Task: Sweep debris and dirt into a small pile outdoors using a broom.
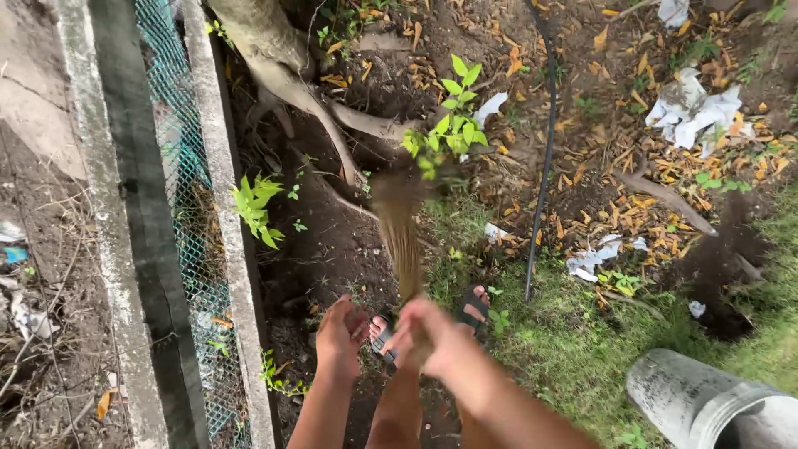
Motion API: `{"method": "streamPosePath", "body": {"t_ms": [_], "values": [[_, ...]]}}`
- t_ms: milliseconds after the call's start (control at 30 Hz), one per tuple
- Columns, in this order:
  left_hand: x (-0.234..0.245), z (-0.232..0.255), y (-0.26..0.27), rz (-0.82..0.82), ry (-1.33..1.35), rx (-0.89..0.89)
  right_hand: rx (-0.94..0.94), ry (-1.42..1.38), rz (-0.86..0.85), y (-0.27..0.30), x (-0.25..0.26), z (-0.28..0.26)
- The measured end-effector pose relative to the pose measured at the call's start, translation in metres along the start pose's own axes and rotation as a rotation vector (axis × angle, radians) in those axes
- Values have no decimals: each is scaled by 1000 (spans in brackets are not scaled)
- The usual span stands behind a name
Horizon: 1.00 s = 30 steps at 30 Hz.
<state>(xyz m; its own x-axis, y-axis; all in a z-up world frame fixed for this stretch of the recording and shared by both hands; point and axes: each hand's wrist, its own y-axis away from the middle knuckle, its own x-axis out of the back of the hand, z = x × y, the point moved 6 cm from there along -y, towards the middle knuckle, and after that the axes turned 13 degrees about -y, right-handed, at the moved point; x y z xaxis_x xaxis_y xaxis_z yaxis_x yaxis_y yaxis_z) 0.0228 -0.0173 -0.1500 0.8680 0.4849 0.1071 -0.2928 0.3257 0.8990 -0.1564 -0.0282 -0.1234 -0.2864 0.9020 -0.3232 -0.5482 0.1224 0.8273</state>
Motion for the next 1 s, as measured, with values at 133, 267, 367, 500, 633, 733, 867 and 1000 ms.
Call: {"method": "streamPosePath", "body": {"t_ms": [133, 267, 367, 500, 633, 733, 867, 1000], "values": [[9, 16, 5, 19, 21, -6, 345, 107, 119, -19, -22, -75], [18, 20, 16, 46, 57, 17, 432, -11, -7, 18, -69, 17], [30, 13, 26, 55, 169, 61, 353, -122, -63, 59, -110, 92], [49, -8, 8, 46, 178, 59, -27, -143, -97, 44, -149, 146], [57, -12, -3, 76, 47, 32, -196, -114, -179, -48, -166, 101], [56, -2, 13, 116, 61, 56, -256, -189, -232, -68, -176, 87], [21, 66, 73, 61, -65, -404, -2, -612, -33, 21, -197, 148], [23, 71, 61, -61, -170, -931, -134, -347, -124, 8, -175, 173]]}}
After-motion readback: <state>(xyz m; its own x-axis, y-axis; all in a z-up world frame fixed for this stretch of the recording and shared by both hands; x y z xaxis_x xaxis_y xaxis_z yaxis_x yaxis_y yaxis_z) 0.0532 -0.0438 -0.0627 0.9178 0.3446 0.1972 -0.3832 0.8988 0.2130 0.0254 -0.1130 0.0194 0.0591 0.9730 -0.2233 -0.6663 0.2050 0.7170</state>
